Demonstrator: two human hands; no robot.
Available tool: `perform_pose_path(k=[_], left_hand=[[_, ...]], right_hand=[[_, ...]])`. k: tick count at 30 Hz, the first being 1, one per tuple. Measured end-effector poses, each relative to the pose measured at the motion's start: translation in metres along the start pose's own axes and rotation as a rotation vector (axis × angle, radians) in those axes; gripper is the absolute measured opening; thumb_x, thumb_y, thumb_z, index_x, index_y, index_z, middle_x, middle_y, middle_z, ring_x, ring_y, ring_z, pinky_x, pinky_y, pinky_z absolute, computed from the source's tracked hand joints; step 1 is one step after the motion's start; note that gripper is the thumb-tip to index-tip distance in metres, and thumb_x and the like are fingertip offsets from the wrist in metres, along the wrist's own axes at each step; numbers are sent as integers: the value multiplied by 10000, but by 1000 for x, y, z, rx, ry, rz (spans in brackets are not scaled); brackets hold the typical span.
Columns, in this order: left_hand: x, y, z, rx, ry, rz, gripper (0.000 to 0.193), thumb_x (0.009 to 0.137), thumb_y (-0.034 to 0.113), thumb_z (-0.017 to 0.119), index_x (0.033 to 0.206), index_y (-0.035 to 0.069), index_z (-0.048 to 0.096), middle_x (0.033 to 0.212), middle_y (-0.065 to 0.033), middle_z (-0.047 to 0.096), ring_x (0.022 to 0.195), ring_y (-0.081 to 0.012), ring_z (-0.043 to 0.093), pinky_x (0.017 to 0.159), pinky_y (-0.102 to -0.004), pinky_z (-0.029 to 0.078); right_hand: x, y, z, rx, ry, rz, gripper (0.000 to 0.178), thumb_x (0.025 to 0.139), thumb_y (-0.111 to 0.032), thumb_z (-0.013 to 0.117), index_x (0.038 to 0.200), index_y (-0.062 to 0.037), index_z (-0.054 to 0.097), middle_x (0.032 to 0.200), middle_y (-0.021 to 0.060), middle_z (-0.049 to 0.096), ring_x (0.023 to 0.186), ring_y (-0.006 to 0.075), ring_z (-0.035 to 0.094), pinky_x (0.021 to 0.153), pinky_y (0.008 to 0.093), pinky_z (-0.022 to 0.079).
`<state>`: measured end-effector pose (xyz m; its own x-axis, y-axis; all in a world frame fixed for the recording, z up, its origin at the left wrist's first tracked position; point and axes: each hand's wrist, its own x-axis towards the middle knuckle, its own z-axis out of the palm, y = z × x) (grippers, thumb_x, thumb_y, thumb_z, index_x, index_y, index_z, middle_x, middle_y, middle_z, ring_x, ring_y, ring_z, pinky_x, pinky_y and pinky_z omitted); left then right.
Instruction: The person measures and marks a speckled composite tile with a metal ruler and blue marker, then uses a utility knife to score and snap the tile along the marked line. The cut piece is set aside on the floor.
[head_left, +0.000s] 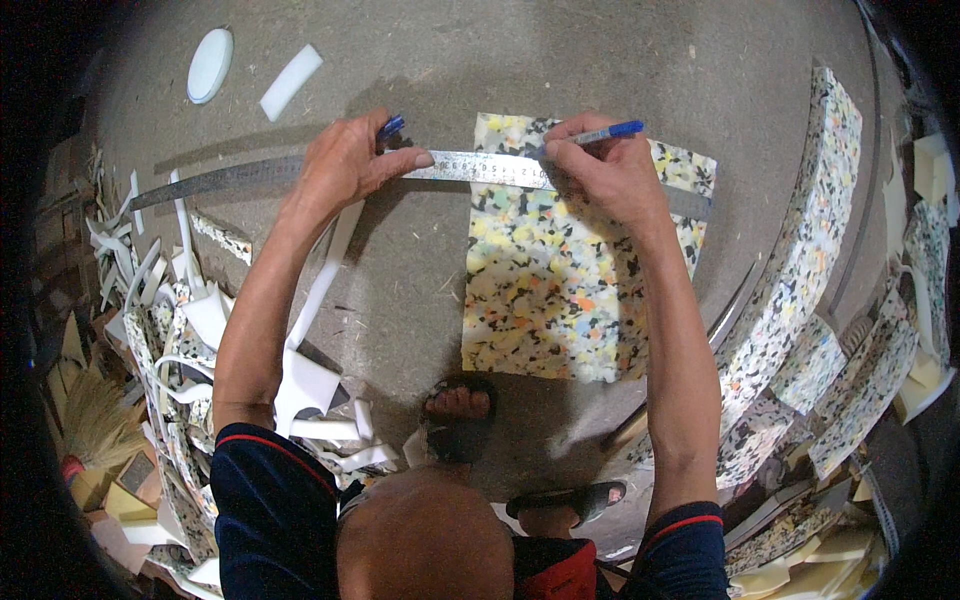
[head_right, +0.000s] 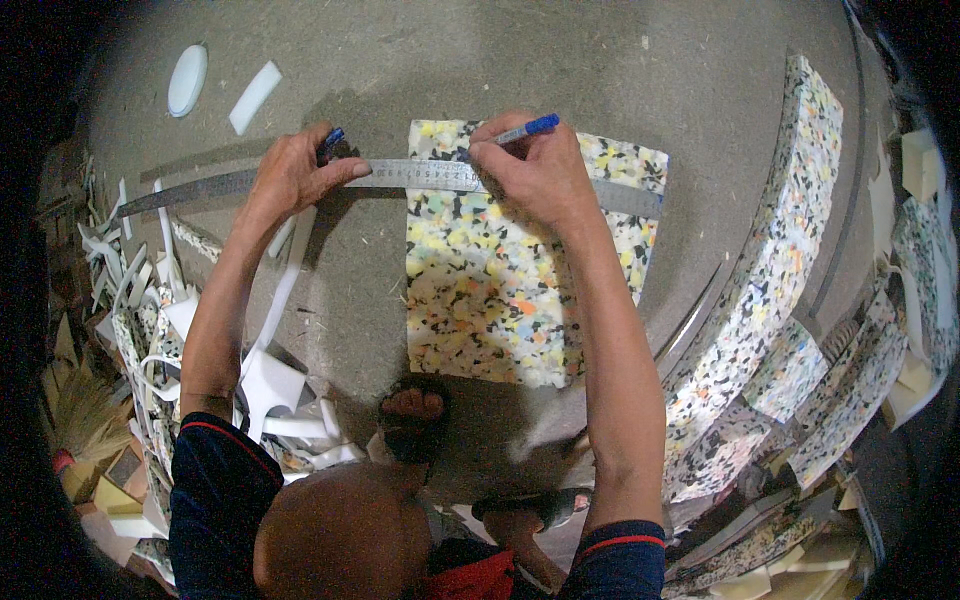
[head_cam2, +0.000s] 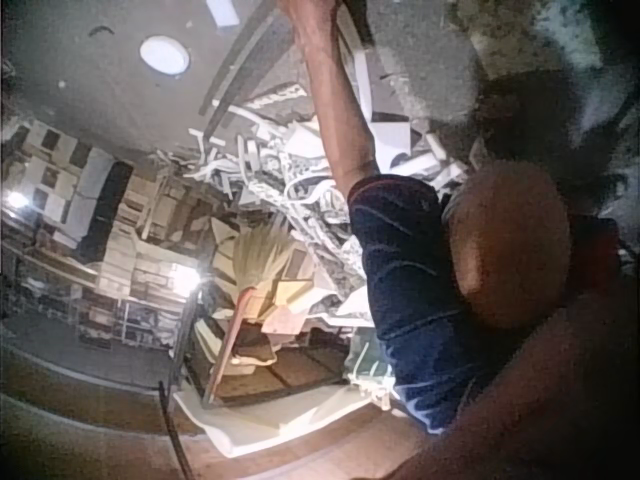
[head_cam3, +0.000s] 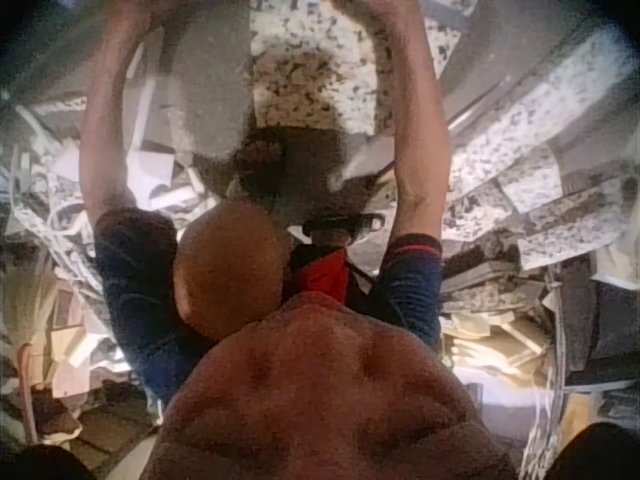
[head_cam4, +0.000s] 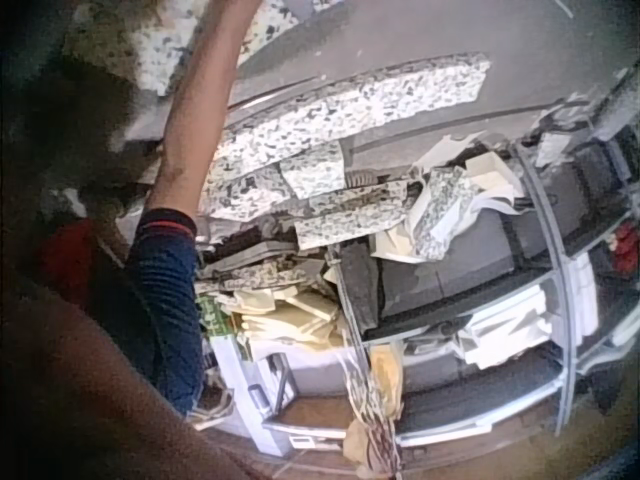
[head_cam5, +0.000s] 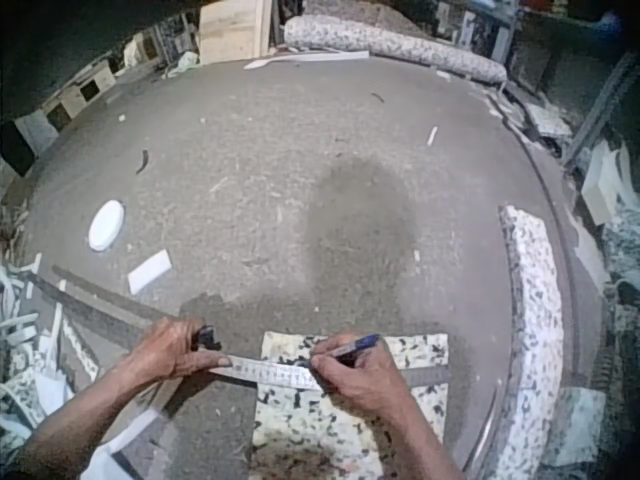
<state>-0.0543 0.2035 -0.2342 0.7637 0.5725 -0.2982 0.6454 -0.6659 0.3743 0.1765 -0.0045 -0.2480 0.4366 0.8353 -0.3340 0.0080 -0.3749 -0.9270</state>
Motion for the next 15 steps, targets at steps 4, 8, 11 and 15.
perform_pose_path(k=[4,8,11,15], left_hand=[[0,-2,1,-12,-21,-14,473,803,502,820,834,54,670,564,-46,557,491,-162,551,448,-321,431],[-3,-1,1,-20,6,17,480,805,506,818,832,51,667,566,-46,559,490,-168,551,452,-331,433],[-3,0,-1,13,6,11,517,805,536,809,830,42,660,592,-62,571,533,-182,570,487,-358,451],[-4,1,-5,6,-21,-9,557,818,560,790,830,21,649,642,-90,588,586,-205,563,544,-393,461]], right_hand=[[0,4,5,-15,60,-69,222,871,-223,736,927,-8,748,714,22,681,617,101,575,568,281,462],[-2,5,8,16,105,-38,234,859,-222,738,934,0,749,706,35,681,628,103,581,576,288,468],[-4,-1,3,-10,40,16,229,858,-218,742,915,3,749,685,44,673,632,97,575,564,293,460],[-3,0,7,129,159,-51,200,878,-194,735,945,-6,740,726,38,666,640,94,589,554,275,491]])
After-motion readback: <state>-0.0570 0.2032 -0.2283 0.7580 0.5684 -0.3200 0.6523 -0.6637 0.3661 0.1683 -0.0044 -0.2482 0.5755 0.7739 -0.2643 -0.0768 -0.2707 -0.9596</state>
